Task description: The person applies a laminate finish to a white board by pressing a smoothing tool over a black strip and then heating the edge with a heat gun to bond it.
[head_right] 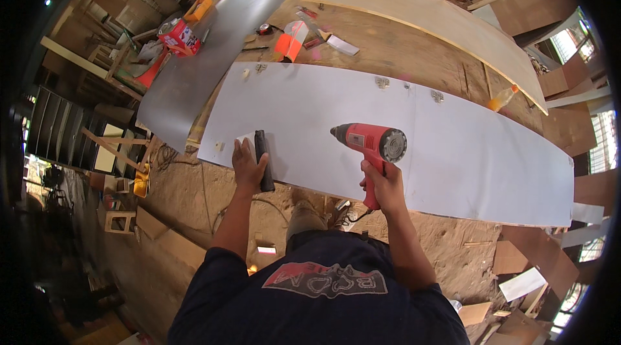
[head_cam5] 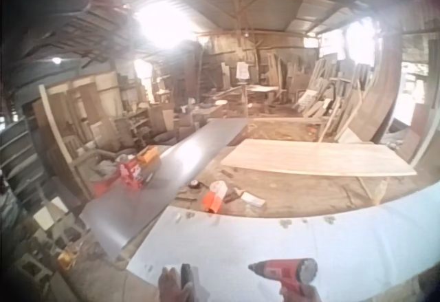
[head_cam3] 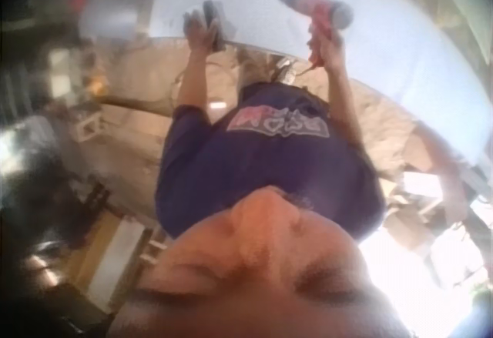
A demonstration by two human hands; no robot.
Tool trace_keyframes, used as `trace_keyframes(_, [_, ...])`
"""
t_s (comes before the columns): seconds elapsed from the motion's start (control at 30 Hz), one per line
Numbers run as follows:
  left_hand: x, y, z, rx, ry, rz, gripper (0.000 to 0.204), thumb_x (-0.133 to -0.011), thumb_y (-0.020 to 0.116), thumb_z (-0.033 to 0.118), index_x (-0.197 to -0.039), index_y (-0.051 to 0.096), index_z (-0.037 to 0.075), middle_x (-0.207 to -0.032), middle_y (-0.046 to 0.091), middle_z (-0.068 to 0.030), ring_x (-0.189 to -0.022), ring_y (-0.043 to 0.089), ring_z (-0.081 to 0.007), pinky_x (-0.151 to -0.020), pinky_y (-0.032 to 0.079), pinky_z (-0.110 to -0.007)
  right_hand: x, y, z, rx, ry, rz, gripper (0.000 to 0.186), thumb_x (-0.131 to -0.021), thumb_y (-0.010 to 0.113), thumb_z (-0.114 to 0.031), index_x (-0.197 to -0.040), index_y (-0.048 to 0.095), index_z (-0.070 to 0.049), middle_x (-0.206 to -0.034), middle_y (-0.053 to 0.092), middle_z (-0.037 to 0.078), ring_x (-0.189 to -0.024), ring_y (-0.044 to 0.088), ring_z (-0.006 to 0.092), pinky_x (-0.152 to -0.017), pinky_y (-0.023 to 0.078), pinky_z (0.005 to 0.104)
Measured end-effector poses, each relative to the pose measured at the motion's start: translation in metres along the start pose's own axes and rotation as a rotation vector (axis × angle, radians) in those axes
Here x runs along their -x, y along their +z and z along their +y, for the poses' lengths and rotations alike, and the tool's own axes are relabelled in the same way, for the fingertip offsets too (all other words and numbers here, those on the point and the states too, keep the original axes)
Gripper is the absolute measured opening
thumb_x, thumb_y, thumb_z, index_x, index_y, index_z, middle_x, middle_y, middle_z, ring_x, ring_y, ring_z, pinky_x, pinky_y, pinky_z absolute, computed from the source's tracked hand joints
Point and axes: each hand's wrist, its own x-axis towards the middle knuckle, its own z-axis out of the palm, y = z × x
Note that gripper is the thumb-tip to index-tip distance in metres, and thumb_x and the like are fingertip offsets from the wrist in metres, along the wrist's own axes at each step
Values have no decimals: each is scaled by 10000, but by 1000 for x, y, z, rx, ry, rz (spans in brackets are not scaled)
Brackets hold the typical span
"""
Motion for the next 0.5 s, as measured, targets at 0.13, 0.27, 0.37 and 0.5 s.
trace_keyframes(0.13, [3, 1, -2, 7, 3, 16, 1008, -918, 746, 575, -1676, 343, 47, -1728, 274, -365, -1577, 309, -528, -1302, 264, -597, -18, 19, -2, -10, -12, -1, 348, -1009, 793, -286, -1064, 708, 47, -855, 719, 81, -685, 723, 163, -604, 595, 330])
trace_keyframes(0.27, [4, -1, 1, 30, -12, 20, 1002, -910, 752, 577, -1674, 348, 70, -1726, 284, -354, -1576, 313, -523, -1303, 259, -605, -35, 41, -5, -43, -24, -11, 350, -1005, 800, -281, -1090, 705, 45, -880, 721, 80, -692, 723, 166, -607, 595, 329])
trace_keyframes(0.37, [3, -4, 5, 30, -13, 25, 1000, -904, 760, 572, -1667, 357, 66, -1729, 285, -341, -1567, 323, -520, -1304, 261, -598, -46, 56, -7, -52, -32, -35, 355, -1007, 797, -288, -1100, 707, 42, -905, 723, 80, -696, 723, 165, -611, 596, 328])
trace_keyframes(0.5, [3, -7, 7, 26, -64, -7, 1001, -900, 769, 561, -1661, 364, 53, -1732, 283, -332, -1555, 334, -519, -1303, 266, -593, -56, 72, -12, 10, -21, -89, 313, -1045, 729, -270, -1161, 687, 18, -992, 725, 86, -730, 707, 154, -638, 590, 317])
